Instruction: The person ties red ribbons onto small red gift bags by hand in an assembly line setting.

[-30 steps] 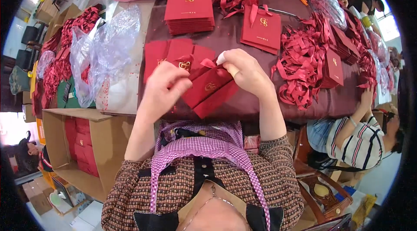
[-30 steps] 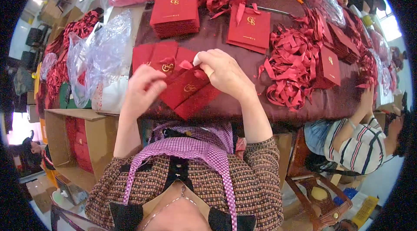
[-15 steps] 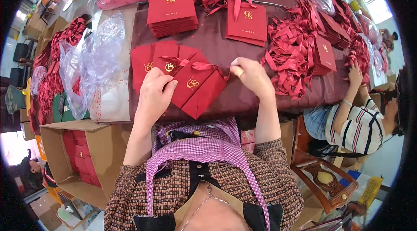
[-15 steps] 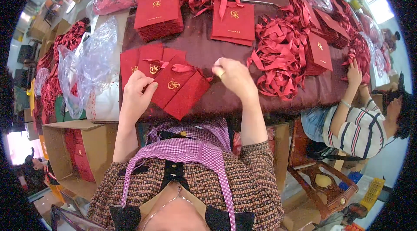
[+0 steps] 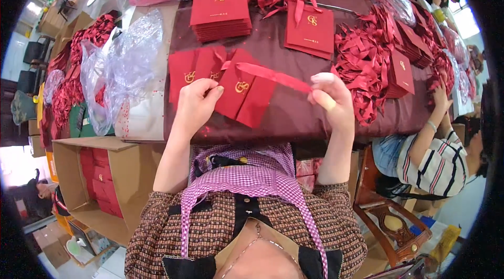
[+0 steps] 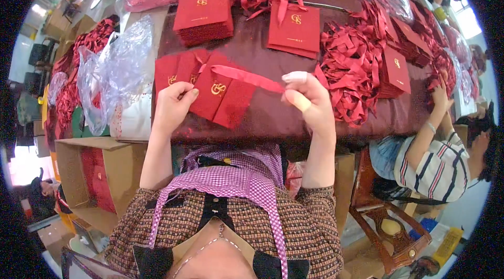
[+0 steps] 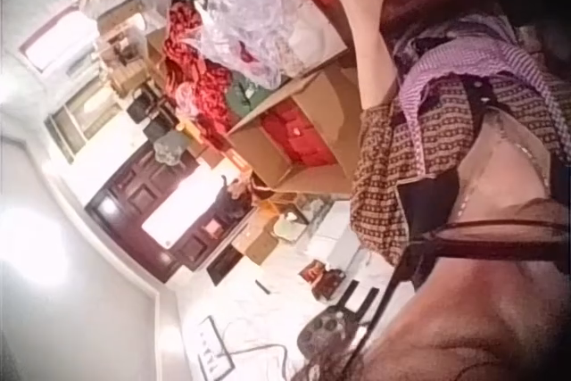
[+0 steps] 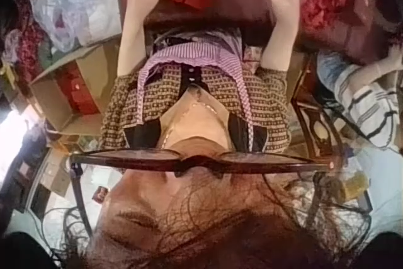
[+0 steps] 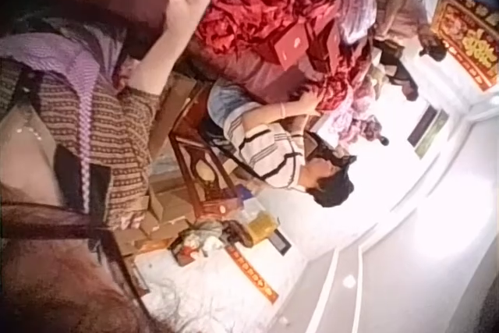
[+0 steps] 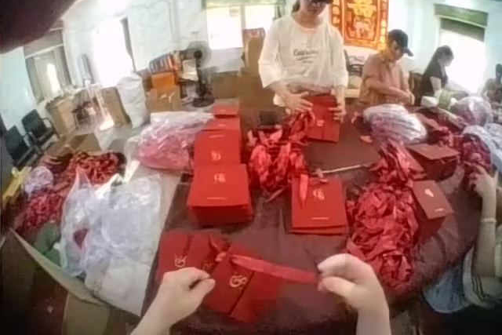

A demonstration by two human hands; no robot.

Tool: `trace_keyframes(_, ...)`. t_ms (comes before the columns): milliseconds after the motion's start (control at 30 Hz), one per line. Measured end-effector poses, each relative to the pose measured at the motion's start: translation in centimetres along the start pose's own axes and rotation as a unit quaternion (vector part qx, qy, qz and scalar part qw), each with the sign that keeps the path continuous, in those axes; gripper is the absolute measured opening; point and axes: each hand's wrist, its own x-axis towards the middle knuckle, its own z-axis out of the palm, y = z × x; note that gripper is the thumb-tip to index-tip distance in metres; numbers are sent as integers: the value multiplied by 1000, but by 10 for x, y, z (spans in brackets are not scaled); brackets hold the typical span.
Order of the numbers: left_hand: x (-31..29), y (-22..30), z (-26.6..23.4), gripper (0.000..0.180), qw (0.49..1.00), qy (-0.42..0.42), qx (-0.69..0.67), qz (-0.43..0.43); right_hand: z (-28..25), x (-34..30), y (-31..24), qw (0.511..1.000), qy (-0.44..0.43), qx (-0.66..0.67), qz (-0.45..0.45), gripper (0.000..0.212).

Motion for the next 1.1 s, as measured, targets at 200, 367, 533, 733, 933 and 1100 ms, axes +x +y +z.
trace_keyframes(200,9,-4,12,16,997,-35,-59,-30,3,-10,3,983,-136,117,-38,25)
trace_keyframes(367,10,-8,10,18,996,-56,-67,-14,14,-11,-2,992,-106,61,16,23)
trace_keyframes(533,9,-6,5,24,985,-114,-127,-4,35,1,2,962,-54,-229,-136,23)
trace_keyframes(733,8,-5,6,25,983,-132,-124,-3,67,14,16,907,-87,-309,-272,21)
trace_keyframes(933,8,6,10,24,984,-141,-109,21,92,20,36,874,-82,-392,-275,15)
trace_keyframes(1100,6,6,10,24,987,-122,-97,37,98,23,36,851,-76,-438,-278,11)
